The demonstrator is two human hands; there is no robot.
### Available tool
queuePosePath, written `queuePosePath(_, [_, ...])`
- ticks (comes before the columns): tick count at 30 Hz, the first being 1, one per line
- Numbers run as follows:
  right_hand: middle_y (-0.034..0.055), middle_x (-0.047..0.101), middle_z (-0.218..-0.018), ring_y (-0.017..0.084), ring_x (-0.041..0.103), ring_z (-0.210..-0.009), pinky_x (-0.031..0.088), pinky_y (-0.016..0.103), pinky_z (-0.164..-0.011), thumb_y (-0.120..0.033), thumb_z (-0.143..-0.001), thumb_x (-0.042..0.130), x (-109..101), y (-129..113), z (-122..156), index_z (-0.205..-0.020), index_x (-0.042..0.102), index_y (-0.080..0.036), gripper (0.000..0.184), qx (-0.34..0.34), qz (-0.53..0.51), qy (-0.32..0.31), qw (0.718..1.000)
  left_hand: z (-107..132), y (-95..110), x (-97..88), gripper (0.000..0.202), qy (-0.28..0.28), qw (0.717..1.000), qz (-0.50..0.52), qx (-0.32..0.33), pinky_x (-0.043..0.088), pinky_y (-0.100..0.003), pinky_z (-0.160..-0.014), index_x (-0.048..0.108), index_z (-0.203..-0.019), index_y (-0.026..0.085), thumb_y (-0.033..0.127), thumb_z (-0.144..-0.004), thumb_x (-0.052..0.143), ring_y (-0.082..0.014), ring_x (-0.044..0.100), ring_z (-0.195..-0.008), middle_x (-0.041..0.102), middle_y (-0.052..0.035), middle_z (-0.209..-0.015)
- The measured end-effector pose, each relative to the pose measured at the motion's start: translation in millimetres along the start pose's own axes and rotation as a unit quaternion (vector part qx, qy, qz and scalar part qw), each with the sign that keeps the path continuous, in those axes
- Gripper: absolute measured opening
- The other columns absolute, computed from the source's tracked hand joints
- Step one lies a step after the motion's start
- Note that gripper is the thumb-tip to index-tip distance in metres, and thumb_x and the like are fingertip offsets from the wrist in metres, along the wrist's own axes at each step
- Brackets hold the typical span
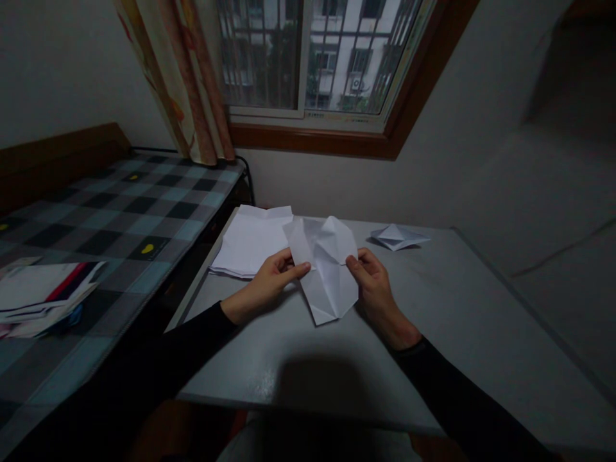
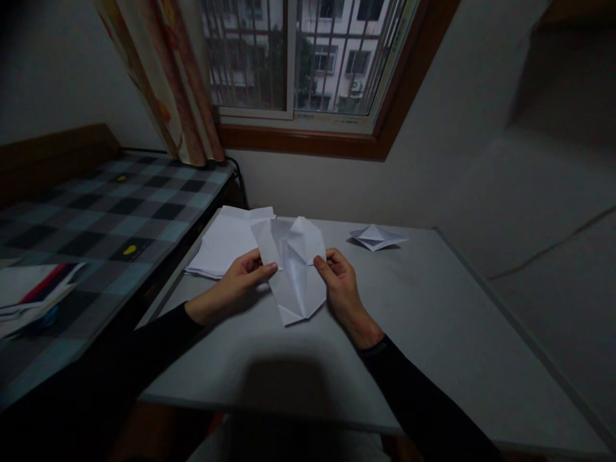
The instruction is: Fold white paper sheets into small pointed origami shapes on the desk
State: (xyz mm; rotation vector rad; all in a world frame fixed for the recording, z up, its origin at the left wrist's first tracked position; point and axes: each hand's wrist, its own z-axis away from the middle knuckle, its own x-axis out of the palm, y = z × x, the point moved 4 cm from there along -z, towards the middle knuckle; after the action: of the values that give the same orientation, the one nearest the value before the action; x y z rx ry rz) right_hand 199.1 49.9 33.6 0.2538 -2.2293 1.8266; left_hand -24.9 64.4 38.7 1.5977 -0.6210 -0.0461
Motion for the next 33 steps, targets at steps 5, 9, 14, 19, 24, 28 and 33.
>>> queuePosePath(5, [-0.0020, 0.075, -0.091, 0.019, 0.070, -0.078, 0.060, 0.034, -0.076, -0.053, -0.086, 0.095, -12, -5, -11, -0.091, 0.064, -0.027, 0.041, -0.030, -0.039, 0.060, 0.997, -4, 10, -9.9, 0.047, 0.048, 0.999, -0.001, 0.008, 0.058, -0.032, -0.082, 0.079, -0.118, 0.017, 0.051, -0.088, 0.093, -0.0213, 0.075, -0.090, 0.083, -0.0100, -0.109])
queuePosePath(9, [-0.0016, 0.075, -0.091, 0.022, 0.074, -0.082, 0.065, 0.039, -0.077, -0.057, -0.091, 0.088, -25, -7, -17, -0.092, 0.058, -0.028, 0.041, -0.035, -0.010, 0.091, 0.995, -5, 25, -15.2, 0.048, 0.083, 0.996, -0.018, 0.012, 0.059, -0.032, -0.080, 0.076, -0.118, 0.018, 0.053, -0.089, 0.090, -0.0222, 0.075, -0.092, 0.082, -0.0092, -0.111])
queuePosePath(14, [-0.0007, 0.074, -0.083, 0.024, 0.076, -0.077, 0.065, 0.038, -0.067, -0.067, -0.090, 0.085, -40, -10, -22, -0.095, 0.059, -0.028, 0.047, -0.020, 0.025, 0.092, 0.995, -10, 33, -35.8, 0.044, 0.126, 0.991, -0.037, 0.003, 0.054, -0.027, -0.070, 0.069, -0.101, 0.020, 0.054, -0.085, 0.092, -0.0163, 0.068, -0.076, 0.075, -0.0021, -0.093])
queuePosePath(19, [-0.0011, 0.075, -0.079, 0.022, 0.075, -0.071, 0.062, 0.034, -0.063, -0.067, -0.077, 0.095, -51, -9, -31, -0.092, 0.062, -0.026, 0.055, 0.000, 0.043, 0.111, 0.993, -18, 37, -78.9, 0.052, 0.206, 0.968, -0.140, 0.017, 0.033, -0.025, -0.053, 0.055, -0.081, 0.023, 0.060, -0.082, 0.092, -0.0121, 0.047, -0.057, 0.053, 0.0052, -0.065])
queuePosePath(24, [-0.0012, 0.076, -0.078, 0.020, 0.072, -0.064, 0.059, 0.032, -0.058, -0.062, -0.065, 0.103, -49, -4, -32, -0.091, 0.064, -0.024, 0.060, 0.018, 0.050, 0.145, 0.988, -20, 41, -101.1, 0.055, 0.222, 0.954, -0.203, 0.013, 0.025, -0.027, -0.052, 0.059, -0.079, 0.023, 0.069, -0.078, 0.089, -0.0114, 0.040, -0.054, 0.051, 0.0051, -0.063])
queuePosePath(28, [-0.0008, 0.077, -0.078, 0.019, 0.070, -0.062, 0.057, 0.031, -0.056, -0.061, -0.064, 0.104, -48, -5, -29, -0.091, 0.064, -0.024, 0.061, 0.011, 0.048, 0.149, 0.988, -16, 47, -101.6, 0.051, 0.222, 0.941, -0.253, 0.019, 0.023, -0.028, -0.054, 0.065, -0.074, 0.021, 0.066, -0.083, 0.086, -0.0117, 0.041, -0.055, 0.052, 0.0028, -0.064])
queuePosePath(33, [-0.0025, 0.072, -0.080, 0.018, 0.068, -0.064, 0.057, 0.030, -0.057, -0.060, -0.072, 0.100, -52, -15, -36, -0.090, 0.060, -0.025, 0.056, -0.027, 0.045, 0.158, 0.986, -14, 54, -109.9, 0.054, 0.197, 0.928, -0.316, 0.013, 0.036, -0.030, -0.060, 0.066, -0.068, 0.022, 0.069, -0.091, 0.077, -0.0162, 0.051, -0.058, 0.059, -0.0009, -0.061])
